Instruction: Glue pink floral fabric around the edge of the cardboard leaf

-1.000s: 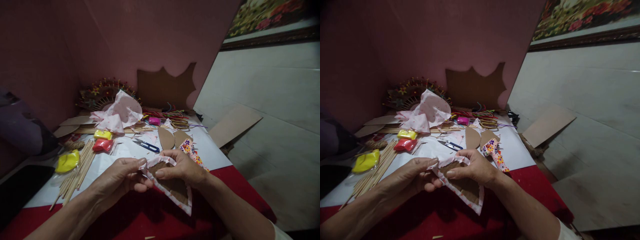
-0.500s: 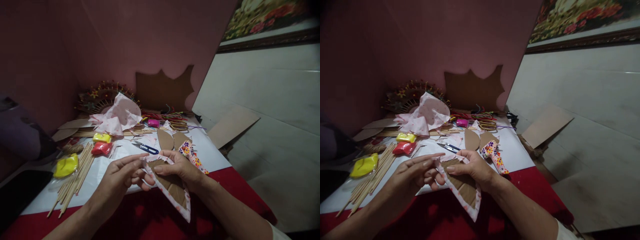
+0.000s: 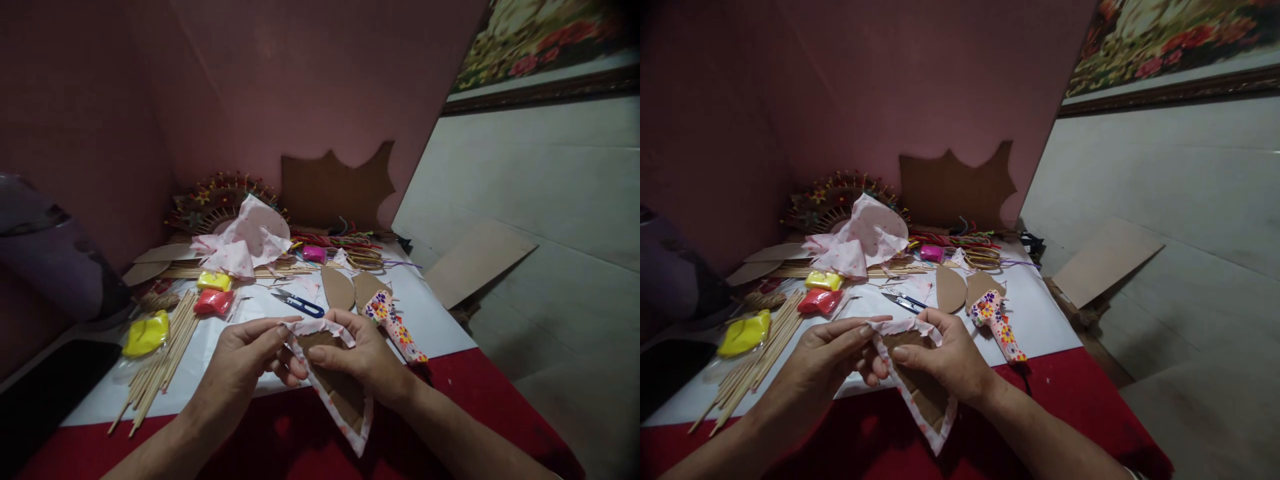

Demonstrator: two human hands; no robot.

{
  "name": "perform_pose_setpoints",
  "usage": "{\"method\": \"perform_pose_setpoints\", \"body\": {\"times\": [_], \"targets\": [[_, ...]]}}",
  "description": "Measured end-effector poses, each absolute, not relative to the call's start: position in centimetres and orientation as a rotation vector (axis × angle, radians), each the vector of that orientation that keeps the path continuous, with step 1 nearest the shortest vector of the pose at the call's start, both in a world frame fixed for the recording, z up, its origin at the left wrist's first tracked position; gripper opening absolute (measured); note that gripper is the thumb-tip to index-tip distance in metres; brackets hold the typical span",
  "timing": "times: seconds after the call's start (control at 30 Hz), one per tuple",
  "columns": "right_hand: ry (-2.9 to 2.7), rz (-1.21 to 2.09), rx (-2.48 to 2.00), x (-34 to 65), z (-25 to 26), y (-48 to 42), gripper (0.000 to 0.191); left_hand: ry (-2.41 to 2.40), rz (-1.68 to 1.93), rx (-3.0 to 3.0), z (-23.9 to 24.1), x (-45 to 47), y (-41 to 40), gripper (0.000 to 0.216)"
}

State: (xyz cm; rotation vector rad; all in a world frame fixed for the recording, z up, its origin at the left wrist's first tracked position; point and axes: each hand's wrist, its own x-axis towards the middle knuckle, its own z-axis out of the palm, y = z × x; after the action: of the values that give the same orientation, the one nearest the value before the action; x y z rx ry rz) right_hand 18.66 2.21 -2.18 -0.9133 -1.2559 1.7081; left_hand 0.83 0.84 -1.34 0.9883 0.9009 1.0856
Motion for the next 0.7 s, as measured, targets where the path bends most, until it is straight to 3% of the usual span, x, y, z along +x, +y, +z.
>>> {"method": "perform_pose_setpoints", "body": {"times": [0.7], "targets": [[-1.184, 1.714, -0.859, 17.9, -2.68, 1.96, 0.042, 0.927, 1.163, 0.967, -1.47, 0.84, 1.02, 0.019]]}}
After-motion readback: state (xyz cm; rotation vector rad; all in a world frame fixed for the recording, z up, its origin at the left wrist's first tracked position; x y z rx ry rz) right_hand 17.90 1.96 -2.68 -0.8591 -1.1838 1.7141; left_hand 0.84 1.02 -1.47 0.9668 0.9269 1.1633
